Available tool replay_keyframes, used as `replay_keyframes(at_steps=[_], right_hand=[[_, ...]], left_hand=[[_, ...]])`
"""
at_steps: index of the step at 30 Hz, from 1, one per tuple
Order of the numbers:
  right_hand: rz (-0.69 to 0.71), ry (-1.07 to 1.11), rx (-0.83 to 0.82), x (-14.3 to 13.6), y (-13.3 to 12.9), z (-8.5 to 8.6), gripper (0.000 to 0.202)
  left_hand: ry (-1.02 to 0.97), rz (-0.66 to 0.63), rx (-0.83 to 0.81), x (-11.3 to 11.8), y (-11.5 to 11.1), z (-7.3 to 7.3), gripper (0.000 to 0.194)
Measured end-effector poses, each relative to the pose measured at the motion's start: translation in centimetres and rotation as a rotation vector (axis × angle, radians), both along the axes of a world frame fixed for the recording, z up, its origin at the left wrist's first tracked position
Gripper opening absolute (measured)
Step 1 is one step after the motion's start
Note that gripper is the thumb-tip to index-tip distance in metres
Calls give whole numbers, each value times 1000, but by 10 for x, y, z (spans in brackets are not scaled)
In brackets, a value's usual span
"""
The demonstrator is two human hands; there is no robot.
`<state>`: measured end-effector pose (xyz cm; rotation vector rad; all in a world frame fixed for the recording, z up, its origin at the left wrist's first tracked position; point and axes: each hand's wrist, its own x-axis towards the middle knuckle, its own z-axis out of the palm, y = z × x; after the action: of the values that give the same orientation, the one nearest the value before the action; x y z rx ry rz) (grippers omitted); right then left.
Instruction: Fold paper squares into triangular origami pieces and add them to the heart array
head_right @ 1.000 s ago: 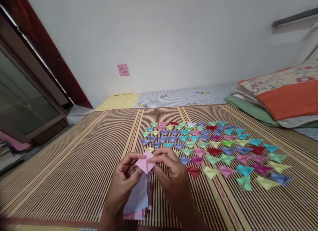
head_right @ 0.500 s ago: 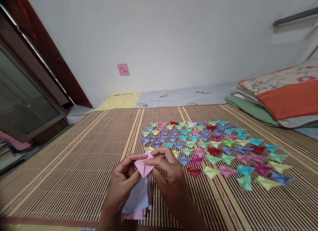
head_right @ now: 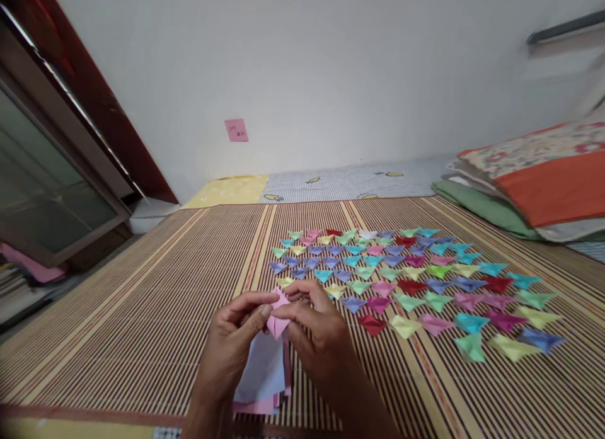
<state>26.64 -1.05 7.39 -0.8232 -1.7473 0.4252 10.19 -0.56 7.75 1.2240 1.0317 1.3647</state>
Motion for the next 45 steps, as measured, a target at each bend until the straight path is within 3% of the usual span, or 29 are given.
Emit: replay_keyframes(at_steps=[15, 19, 26, 35, 45], right_hand=[[73, 26, -135, -3, 6, -8, 21], [55, 69, -133, -5, 4, -5, 18], [-27, 171, -150, -9, 4, -5, 17], [-107, 211, -116, -16, 1, -5, 20], [-182, 68, -169, -13, -2, -5, 22]], left_hand=[[-18, 152, -87, 6, 5, -4, 15], [-9, 122, -80, 5, 4, -4, 20], [43, -50, -5, -1, -3, 8, 20], [86, 14, 39, 8, -5, 5, 9], [110, 25, 26, 16, -6, 7, 18]])
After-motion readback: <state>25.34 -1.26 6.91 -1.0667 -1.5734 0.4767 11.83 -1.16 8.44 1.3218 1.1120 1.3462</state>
